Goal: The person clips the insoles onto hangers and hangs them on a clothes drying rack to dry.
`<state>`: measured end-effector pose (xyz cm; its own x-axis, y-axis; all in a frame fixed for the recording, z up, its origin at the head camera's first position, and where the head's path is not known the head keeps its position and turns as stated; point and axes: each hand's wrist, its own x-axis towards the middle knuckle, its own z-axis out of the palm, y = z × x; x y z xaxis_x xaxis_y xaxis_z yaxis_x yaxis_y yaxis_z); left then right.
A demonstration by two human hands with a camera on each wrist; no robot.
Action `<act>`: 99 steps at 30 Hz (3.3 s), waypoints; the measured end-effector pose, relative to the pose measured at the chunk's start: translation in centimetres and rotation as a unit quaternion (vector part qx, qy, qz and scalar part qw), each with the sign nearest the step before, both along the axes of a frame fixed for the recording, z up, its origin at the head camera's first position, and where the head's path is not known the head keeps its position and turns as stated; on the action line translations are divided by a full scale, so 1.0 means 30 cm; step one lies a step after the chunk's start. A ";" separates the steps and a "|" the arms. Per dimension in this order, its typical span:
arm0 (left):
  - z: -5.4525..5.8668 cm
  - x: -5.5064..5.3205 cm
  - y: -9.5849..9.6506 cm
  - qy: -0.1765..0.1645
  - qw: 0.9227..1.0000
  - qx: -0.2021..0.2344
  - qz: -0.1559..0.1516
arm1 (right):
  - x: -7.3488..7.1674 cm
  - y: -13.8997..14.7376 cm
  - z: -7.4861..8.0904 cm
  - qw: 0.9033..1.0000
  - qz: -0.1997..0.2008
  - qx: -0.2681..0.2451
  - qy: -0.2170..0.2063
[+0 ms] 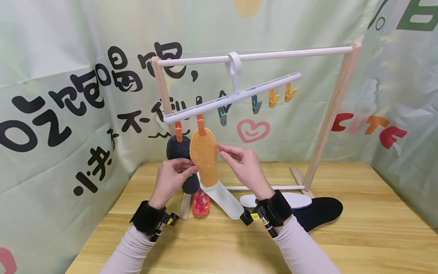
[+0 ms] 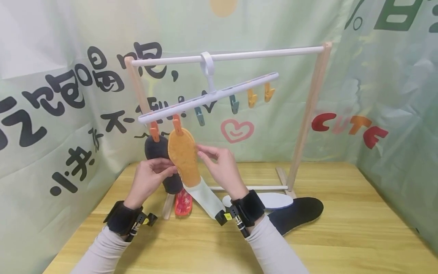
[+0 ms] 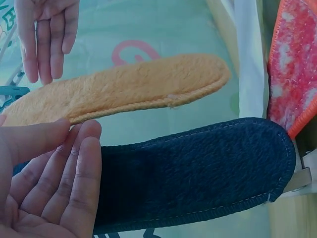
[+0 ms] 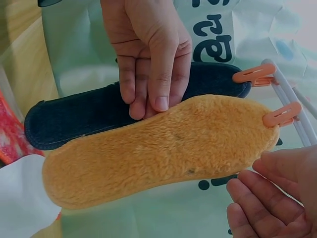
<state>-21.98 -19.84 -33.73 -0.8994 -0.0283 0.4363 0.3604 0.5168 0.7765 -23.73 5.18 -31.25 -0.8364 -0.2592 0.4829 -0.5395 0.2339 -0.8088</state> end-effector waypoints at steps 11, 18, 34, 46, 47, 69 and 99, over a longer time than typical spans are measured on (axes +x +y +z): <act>-0.009 -0.005 0.000 -0.009 1.000 -0.017 0.001 | 0.000 -0.003 -0.031 1.000 -0.002 0.013 0.002; -0.011 -0.010 0.000 -0.021 0.999 -0.034 -0.008 | 0.002 -0.013 -0.030 0.999 0.013 0.047 0.000; -0.050 -0.022 0.014 -0.063 0.994 -0.071 -0.051 | -0.026 -0.027 -0.094 0.990 0.045 0.132 -0.029; -0.083 -0.033 0.031 -0.099 0.989 -0.091 -0.060 | -0.071 -0.007 -0.153 0.983 0.063 0.172 -0.027; -0.087 -0.034 0.031 -0.103 0.989 -0.091 -0.062 | -0.075 -0.004 -0.158 0.982 0.061 0.175 -0.029; -0.124 -0.045 0.029 -0.155 0.979 -0.129 -0.035 | -0.128 0.019 -0.250 0.970 0.014 0.226 -0.091; -0.190 -0.059 0.053 -0.202 0.966 -0.163 -0.001 | -0.124 -0.008 -0.298 0.955 0.012 0.267 -0.132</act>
